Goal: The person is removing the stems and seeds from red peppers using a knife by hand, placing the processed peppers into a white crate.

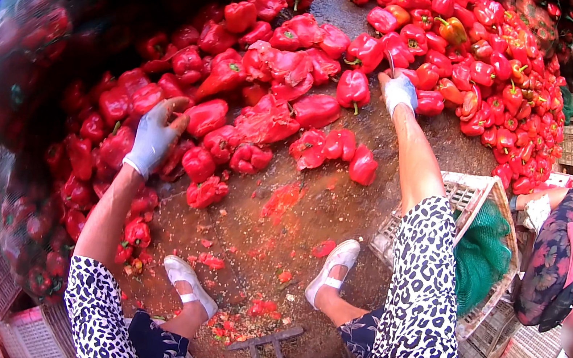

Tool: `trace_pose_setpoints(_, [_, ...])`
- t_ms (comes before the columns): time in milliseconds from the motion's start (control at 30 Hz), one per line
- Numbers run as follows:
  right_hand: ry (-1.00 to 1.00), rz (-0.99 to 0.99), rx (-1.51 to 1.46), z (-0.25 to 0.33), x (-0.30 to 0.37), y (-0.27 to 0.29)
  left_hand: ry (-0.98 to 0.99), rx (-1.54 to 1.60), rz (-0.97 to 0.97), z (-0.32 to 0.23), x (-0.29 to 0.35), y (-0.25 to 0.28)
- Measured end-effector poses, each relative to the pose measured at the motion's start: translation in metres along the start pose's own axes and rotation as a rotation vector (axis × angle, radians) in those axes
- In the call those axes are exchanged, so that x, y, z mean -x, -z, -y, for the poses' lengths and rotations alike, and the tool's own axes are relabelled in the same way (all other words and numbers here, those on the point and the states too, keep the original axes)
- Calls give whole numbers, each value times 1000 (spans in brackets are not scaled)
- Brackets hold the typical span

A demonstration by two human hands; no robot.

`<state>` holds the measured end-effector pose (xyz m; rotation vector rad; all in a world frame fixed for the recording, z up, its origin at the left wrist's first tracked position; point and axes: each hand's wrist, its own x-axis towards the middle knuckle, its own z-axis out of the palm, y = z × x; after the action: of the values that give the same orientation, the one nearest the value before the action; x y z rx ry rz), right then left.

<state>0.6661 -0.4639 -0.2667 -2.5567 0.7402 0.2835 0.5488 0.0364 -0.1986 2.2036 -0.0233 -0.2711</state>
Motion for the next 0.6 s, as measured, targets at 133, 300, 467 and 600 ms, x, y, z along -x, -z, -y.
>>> trace_pose_setpoints(133, [41,-35,-21,25,-31,-12,-178,-329,-51,3,-68,-18])
trace_pose_setpoints(300, [-57,169,-204,49,-66,-17,-223,-517,-7,2,-146,-57])
trace_pose_setpoints(467, [-44,347,-281,64,-80,-16,-109,-393,147,-8,-204,-112])
trace_pose_setpoints(600, [-29,484,-357,51,-75,-12,-80,-468,215,-12,-210,-141])
